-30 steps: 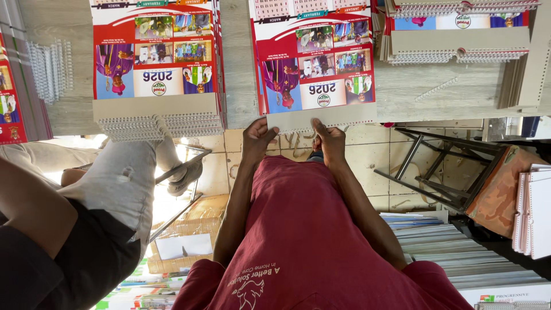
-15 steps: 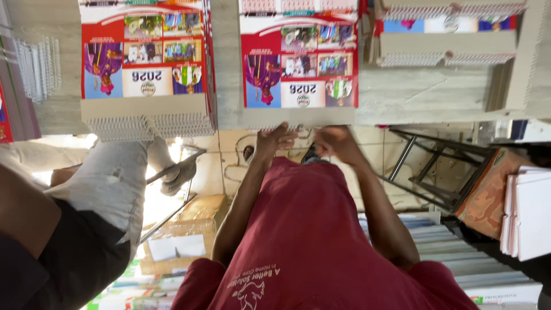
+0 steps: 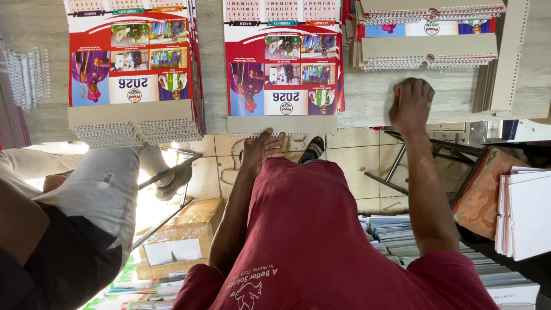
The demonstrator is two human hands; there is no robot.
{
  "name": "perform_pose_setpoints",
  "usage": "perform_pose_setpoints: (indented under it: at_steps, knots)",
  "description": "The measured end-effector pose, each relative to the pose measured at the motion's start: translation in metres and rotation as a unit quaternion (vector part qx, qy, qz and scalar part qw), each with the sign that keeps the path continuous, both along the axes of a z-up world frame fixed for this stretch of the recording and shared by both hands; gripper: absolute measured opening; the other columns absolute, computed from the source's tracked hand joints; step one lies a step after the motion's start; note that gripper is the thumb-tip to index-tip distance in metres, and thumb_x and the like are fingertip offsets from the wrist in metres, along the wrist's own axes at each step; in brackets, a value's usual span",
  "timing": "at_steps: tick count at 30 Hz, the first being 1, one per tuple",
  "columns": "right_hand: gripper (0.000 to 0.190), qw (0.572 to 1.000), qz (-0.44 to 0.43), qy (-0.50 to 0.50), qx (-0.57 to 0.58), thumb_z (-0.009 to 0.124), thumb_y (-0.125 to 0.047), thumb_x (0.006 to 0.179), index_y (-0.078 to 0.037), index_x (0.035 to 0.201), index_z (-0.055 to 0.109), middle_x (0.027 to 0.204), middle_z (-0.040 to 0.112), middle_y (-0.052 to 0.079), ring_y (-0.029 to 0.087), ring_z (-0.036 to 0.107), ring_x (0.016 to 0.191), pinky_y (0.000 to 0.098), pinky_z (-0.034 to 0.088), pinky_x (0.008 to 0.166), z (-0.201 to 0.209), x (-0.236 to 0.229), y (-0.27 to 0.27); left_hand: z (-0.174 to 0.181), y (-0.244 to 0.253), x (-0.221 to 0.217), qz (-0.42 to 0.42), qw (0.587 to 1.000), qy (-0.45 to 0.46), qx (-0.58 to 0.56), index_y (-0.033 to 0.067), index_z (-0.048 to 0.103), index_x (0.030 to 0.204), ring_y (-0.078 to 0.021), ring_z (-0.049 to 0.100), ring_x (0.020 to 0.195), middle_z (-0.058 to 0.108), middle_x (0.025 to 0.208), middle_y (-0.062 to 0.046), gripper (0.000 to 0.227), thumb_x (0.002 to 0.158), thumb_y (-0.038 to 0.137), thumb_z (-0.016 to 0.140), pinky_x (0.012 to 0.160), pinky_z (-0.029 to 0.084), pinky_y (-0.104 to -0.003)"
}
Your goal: The person assembles wall calendars by inserting plastic spiral rings into the punched holes of the calendar pages. They repeatedly pick up a ring, thread it through the holes, and then close the ring to secure the pages together.
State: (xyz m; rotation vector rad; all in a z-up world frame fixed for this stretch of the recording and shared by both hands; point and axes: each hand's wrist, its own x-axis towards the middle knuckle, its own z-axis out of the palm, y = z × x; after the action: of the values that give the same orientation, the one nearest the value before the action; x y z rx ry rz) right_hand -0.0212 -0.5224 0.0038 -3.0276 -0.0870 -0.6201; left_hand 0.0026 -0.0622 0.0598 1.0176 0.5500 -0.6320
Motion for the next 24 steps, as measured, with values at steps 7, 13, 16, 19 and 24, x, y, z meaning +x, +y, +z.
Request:
perform_pose_setpoints:
  at_steps: [7,13,16,19,24]
  knots:
    - [0.021,0.953,-0.03,0.072,0.294,0.049,-0.026,0.114,-0.006,0.118,0.055,0.095,0.059,0.017,0.042,0.062,0.09,0.051,0.043,0.09,0.071,-0.015,0.087,-0.024,-0.012,-0.008,-0.022,0.998,0.03,-0.042,0.007,0.071,0.095,-0.0371,0.075,0.103,0.073,0.117,-0.026,0.026,0.087,0.029,0.083,0.088,0.062,-0.049]
    - [0.013,0.887,0.142,0.169,0.405,0.069,-0.011,0.1,-0.011,0.11,0.077,0.096,0.068,0.013,0.033,0.066,0.092,0.0435,0.053,0.083,0.101,-0.022,0.18,-0.045,-0.023,-0.008,-0.064,0.995,0.046,-0.056,0.0081,0.074,0.109,-0.0345,0.072,0.113,0.069,0.126,-0.023,0.033,0.089,0.032,0.082,0.096,0.06,-0.047]
    - [0.014,0.896,0.222,0.12,0.365,0.076,-0.006,0.092,-0.012,0.104,0.078,0.098,0.067,0.008,0.028,0.062,0.089,0.0405,0.051,0.082,0.091,-0.022,0.197,-0.043,-0.024,-0.007,-0.071,0.996,0.04,-0.041,0.0055,0.073,0.112,-0.0342,0.073,0.111,0.071,0.124,-0.023,0.033,0.091,0.031,0.079,0.094,0.061,-0.046]
    - [0.016,0.915,0.245,0.062,0.315,0.078,-0.005,0.09,-0.016,0.101,0.077,0.1,0.067,0.005,0.025,0.06,0.085,0.0409,0.048,0.081,0.082,-0.021,0.206,-0.04,-0.024,-0.007,-0.072,0.997,0.029,-0.028,0.0033,0.072,0.112,-0.0338,0.074,0.107,0.072,0.121,-0.022,0.034,0.092,0.03,0.077,0.092,0.061,-0.045]
    - [0.015,0.929,0.246,0.027,0.277,0.078,-0.008,0.091,-0.017,0.103,0.077,0.102,0.067,0.003,0.025,0.061,0.086,0.042,0.048,0.084,0.066,-0.023,0.215,-0.039,-0.023,-0.012,-0.048,0.997,0.033,-0.045,0.0041,0.07,0.113,-0.0347,0.075,0.106,0.072,0.12,-0.024,0.033,0.092,0.028,0.076,0.09,0.063,-0.046]
